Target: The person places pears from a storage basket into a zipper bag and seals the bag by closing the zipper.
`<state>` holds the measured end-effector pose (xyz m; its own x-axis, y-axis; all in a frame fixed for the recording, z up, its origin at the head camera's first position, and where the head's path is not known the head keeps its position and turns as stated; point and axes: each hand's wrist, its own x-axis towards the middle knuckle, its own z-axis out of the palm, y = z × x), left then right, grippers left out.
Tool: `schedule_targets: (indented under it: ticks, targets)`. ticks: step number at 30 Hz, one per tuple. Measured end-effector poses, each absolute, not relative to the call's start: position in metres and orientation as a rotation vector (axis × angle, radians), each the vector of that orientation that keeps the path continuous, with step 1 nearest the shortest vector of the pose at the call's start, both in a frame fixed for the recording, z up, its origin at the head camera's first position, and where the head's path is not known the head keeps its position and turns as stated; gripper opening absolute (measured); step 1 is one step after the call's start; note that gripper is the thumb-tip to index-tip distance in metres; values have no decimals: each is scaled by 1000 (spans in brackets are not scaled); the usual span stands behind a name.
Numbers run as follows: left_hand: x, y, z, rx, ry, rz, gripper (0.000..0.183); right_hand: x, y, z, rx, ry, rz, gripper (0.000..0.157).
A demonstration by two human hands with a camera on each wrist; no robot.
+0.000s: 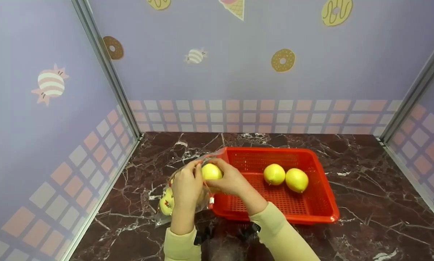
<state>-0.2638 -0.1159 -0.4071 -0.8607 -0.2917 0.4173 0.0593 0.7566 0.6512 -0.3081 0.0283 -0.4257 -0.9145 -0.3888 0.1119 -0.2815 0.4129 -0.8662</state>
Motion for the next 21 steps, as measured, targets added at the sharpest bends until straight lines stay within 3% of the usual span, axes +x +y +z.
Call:
schedule_targets:
  ticks: [21]
  targets:
    - [-265,-115,-410,129,-2428,-921,22,-308,19,-435,-704,2609,-1566,60]
